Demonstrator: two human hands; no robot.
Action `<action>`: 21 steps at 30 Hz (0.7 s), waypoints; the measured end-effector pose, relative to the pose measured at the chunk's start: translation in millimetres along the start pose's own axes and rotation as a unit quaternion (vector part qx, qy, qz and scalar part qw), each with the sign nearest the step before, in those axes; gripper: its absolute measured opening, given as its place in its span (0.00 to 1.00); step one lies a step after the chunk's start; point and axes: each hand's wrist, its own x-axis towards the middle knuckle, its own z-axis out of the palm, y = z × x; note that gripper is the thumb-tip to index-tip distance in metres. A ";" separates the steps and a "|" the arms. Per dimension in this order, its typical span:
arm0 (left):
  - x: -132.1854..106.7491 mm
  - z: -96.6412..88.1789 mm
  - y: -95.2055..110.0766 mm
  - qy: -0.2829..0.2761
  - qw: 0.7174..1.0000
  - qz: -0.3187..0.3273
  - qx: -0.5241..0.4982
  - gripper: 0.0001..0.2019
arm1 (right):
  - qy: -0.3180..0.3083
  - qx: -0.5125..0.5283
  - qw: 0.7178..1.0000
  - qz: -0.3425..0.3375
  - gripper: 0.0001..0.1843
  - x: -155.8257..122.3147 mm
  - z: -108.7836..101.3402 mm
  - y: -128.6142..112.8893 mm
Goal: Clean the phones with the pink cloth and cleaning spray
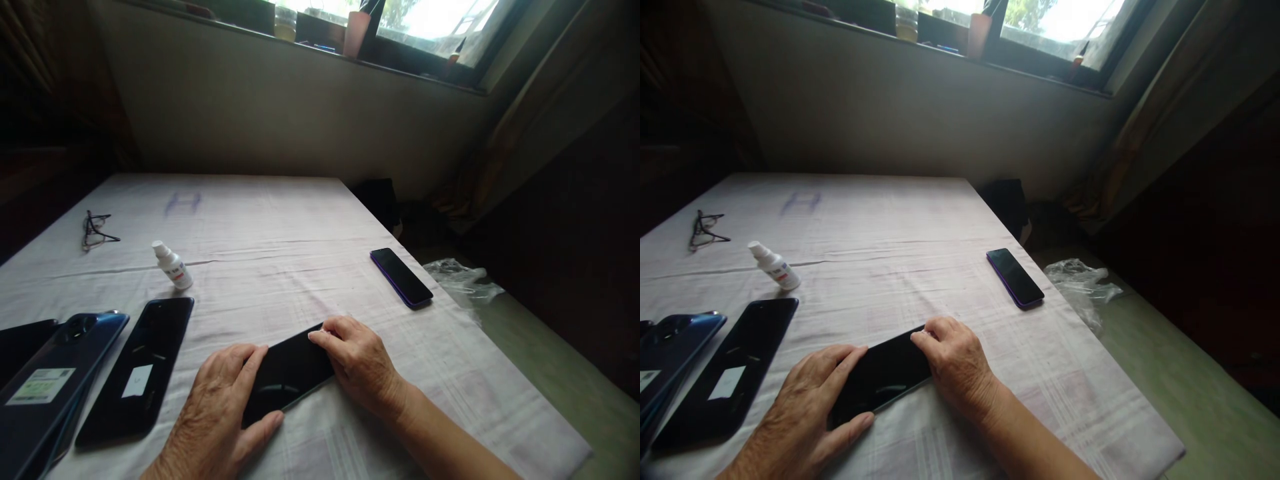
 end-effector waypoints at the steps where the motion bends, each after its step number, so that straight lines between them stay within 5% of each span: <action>1: -0.1 0.0 0.0 0.000 1.000 -0.001 0.000 0.36 | 0.001 -0.004 1.000 0.001 0.13 2.9 2.4 0.2; 9: 1.1 -2.5 -0.9 0.003 1.000 0.007 0.001 0.36 | 0.001 0.039 0.999 0.011 0.16 -13.2 -10.1 -7.9; 16: -6.0 -6.6 -2.9 0.019 0.999 -0.028 0.042 0.39 | 0.073 0.089 0.985 0.131 0.14 -28.3 -19.8 -3.1; 21: -13.0 -20.0 -3.2 -0.024 0.999 0.008 0.043 0.44 | 0.020 0.062 0.989 0.131 0.10 -22.8 -11.0 -12.4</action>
